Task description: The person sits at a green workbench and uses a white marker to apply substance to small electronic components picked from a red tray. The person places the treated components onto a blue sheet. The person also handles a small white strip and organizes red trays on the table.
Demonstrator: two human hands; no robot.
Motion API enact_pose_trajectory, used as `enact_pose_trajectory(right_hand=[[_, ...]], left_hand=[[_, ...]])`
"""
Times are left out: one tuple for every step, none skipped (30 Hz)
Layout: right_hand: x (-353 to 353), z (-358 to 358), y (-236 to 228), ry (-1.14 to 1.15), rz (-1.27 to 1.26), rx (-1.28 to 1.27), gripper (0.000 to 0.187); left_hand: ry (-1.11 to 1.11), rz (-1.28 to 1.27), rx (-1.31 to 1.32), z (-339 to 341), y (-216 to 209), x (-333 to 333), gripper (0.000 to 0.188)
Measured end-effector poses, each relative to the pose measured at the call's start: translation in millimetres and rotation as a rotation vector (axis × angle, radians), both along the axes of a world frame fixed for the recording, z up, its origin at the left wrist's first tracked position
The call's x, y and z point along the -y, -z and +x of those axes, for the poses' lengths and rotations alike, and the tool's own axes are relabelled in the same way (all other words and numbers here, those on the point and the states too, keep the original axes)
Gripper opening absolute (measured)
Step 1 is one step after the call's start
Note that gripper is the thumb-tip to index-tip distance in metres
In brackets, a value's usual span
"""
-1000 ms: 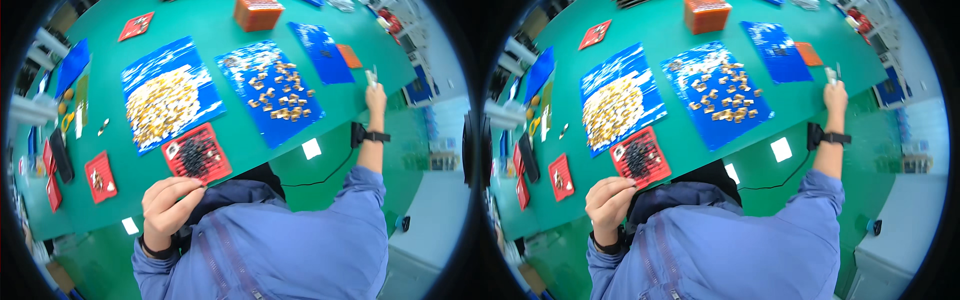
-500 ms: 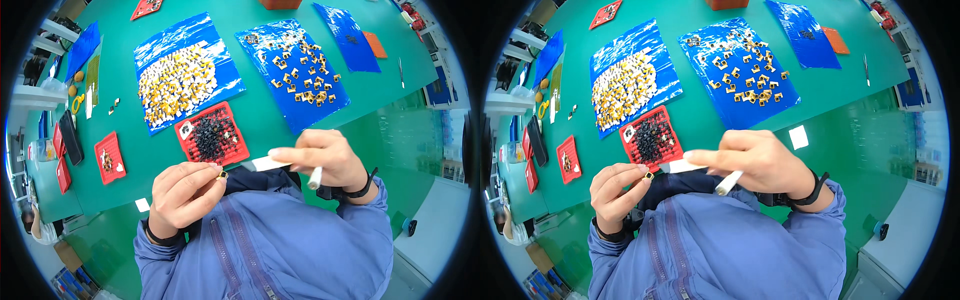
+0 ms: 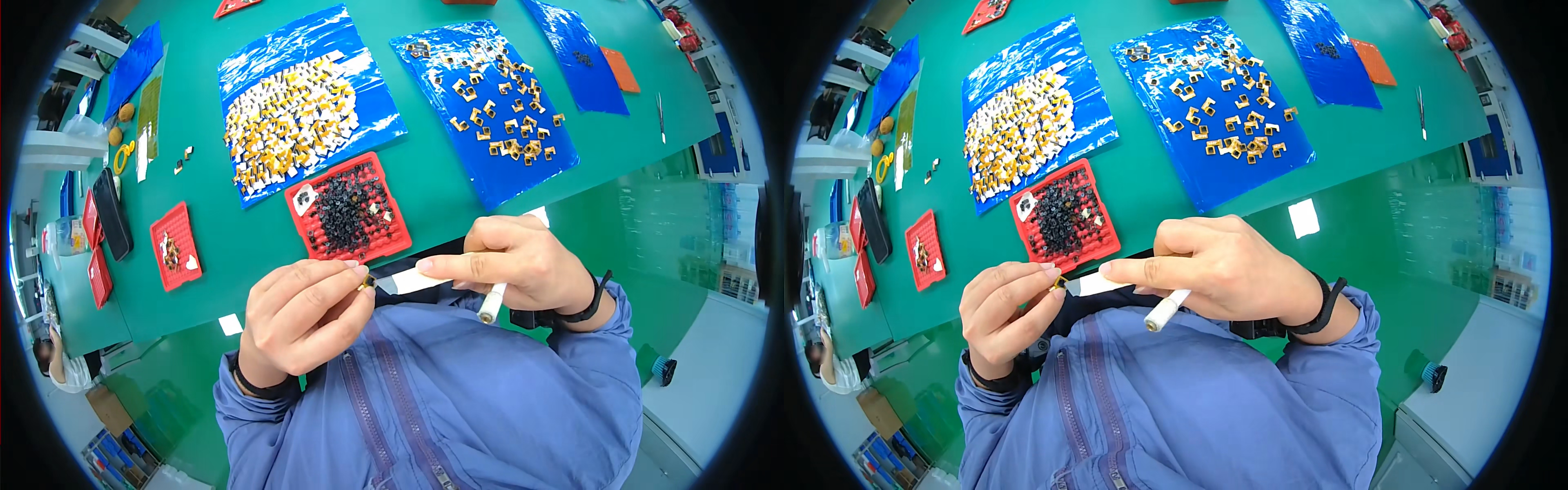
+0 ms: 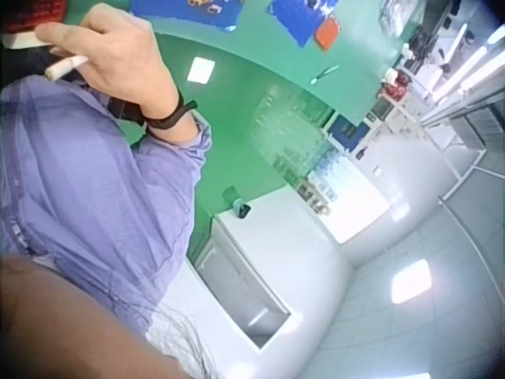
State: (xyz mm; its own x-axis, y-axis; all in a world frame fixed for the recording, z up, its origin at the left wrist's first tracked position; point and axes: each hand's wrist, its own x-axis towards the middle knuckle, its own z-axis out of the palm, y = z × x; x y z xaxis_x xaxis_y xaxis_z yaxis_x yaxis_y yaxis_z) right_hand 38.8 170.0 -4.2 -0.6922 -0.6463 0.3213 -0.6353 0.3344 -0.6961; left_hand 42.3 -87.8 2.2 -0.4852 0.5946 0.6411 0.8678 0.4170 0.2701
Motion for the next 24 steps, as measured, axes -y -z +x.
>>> enact_pose_trajectory(right_hand=[[0, 0, 0, 0.001, 0.002, -0.011, 0.038], [0, 0, 0, -0.003, -0.002, -0.006, 0.039], [0, 0, 0, -0.007, -0.005, -0.001, 0.04], [0, 0, 0, -0.01, -0.009, 0.005, 0.041], [0, 0, 0, -0.016, 0.007, -0.001, 0.042], [0, 0, -1, -0.022, 0.022, -0.007, 0.042], [-1, 0, -2, -0.028, 0.037, -0.013, 0.043], [-1, 0, -2, -0.027, 0.042, -0.023, 0.043], [0, -1, -2, -0.027, 0.047, -0.033, 0.043], [0, -1, -2, -0.027, 0.053, -0.044, 0.043], [0, -1, -2, -0.022, 0.059, -0.055, 0.043], [1, -1, -2, -0.016, 0.065, -0.065, 0.043], [2, -2, -2, -0.011, 0.071, -0.076, 0.042], [3, -2, -1, -0.007, 0.065, -0.087, 0.041], [4, -3, 0, -0.003, 0.059, -0.098, 0.04], [5, -4, 0, 0.001, 0.053, -0.109, 0.039], [5, -4, 0, 0.003, 0.051, -0.112, 0.037], [6, -5, 0, 0.004, 0.049, -0.115, 0.036], [6, -5, -1, 0.006, 0.047, -0.117, 0.035], [7, -6, 0, 0.005, 0.037, -0.128, 0.034], [7, -6, 2, 0.004, 0.028, -0.138, 0.034], [8, -7, 3, 0.003, 0.018, -0.149, 0.033], [9, -8, 3, 0.0, 0.008, -0.15, 0.033], [9, -8, 4, -0.003, -0.002, -0.152, 0.033]], left_hand=[[0.002, -0.002, -0.003, 0, 0, 0, 0.018], [0.006, -0.005, 0.002, 0, -1, 0, 0.018], [0.009, -0.007, 0.006, 1, -2, 0, 0.018], [0.013, -0.009, 0.011, 1, -3, 0, 0.017], [0.016, -0.003, 0.008, 1, -2, 0, 0.017], [0.018, 0.004, 0.006, 2, 0, 0, 0.017], [0.021, 0.01, 0.003, 2, 1, 0, 0.016], [0.023, 0.008, 0.009, 2, 1, 1, 0.016], [0.026, 0.005, 0.014, 3, 1, 2, 0.017], [0.028, 0.003, 0.019, 3, 0, 3, 0.017], [0.031, 0.014, 0.047, 3, 0, 3, 0.017], [0.035, 0.026, 0.075, 3, -2, 4, 0.017], [0.038, 0.038, 0.103, 3, -2, 5, 0.017], [0.042, 0.052, 0.115, 3, -1, 6, 0.017], [0.045, 0.067, 0.127, 3, 1, 8, 0.017], [0.049, 0.082, 0.139, 3, 3, 10, 0.017], [0.058, 0.102, 0.154, 3, 4, 10, 0.016], [0.067, 0.121, 0.168, 2, 5, 10, 0.016], [0.076, 0.14, 0.183, 1, 5, 10, 0.015], [0.08, 0.149, 0.197, 1, 6, 11, 0.015], [0.085, 0.158, 0.21, 0, 6, 12, 0.014], [0.089, 0.166, 0.224, 0, 6, 13, 0.014], [0.09, 0.176, 0.238, 0, 6, 13, 0.014], [0.092, 0.185, 0.252, 0, 6, 14, 0.013]])
